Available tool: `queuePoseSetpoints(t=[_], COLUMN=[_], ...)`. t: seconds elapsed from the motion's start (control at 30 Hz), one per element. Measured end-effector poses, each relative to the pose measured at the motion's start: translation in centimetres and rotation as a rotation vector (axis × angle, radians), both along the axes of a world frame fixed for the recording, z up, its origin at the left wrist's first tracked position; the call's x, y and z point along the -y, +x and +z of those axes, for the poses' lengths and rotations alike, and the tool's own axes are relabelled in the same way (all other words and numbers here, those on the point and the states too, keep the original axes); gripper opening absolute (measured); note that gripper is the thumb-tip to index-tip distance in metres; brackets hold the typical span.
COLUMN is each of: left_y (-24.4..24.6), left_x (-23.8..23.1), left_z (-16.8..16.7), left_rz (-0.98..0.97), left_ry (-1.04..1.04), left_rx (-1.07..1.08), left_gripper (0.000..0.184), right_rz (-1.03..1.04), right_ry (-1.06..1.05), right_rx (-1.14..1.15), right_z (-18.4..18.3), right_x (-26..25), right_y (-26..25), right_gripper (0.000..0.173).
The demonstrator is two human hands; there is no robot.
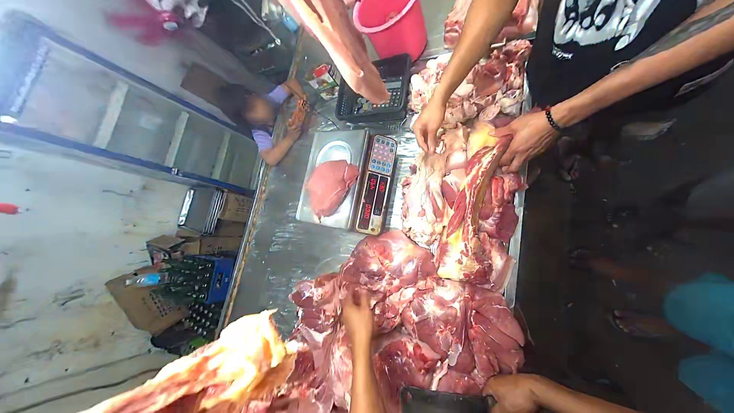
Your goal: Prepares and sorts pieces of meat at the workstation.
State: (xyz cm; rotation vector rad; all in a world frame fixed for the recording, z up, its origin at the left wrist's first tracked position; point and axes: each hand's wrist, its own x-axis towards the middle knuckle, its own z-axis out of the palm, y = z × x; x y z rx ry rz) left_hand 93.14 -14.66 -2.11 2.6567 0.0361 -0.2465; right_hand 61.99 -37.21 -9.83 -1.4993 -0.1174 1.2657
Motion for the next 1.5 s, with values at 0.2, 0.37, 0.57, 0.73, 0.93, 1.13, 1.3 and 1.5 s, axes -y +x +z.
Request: queuePoseSetpoints(t=[0.2, 0.37, 0.57, 0.73, 0.93, 1.13, 1.3, 1.5], left_y=[-7.6, -4.7, -6.4, -12.7, -21.1, -30.5, -43.9, -70.0], left_x=[-4.9, -4.9, -3.2, -10.5, -16.2, -15.5, -18.6, -15.2], left_z=[-0.1, 1.2, 6.7, 6.5, 8.9, 14.9, 14.4, 8.4], left_rz=[-0.319, -0.201, -0.191, -0.083, 0.128, 0.471, 0.844, 1.773], left_ry=[0.161, 0.125, -0.084, 0.007, -0.175, -0.46, -0.416, -0.184], left_rx=[-0.18, -0.361, -0.272, 0.017, 0.121, 0.276, 0.421, 0.27], left_gripper=[0.067, 0.072, 0.055, 0.039, 0.029, 0.032, 0.031, 0.039], right_rz=[0.082, 0.072, -0.003, -0.058, -0.133, -0.055, 0.269, 0.833], right_ry=[0.064, 0.066, -0.012, -0.156, -0.358, -0.29, -0.212, -0.27], right_rx=[-0.105, -0.145, -0.147, -0.07, 0.322, 0.498, 0.396, 0.679], right_z=[0.2, 1.2, 2.1, 2.2, 6.0, 8.8, 9.2, 7.4], right_x=[0.5, 0.7, 0.3, -0.8, -2.4, -3.4, -6.7, -13.4], right_y=[0.9, 1.2, 0.3, -1.6, -5.9, -7.0, -2.6, 6.2], right_gripper=[0.044, 0.038, 0.038, 0.04, 0.045, 0.038, 0.034, 0.04])
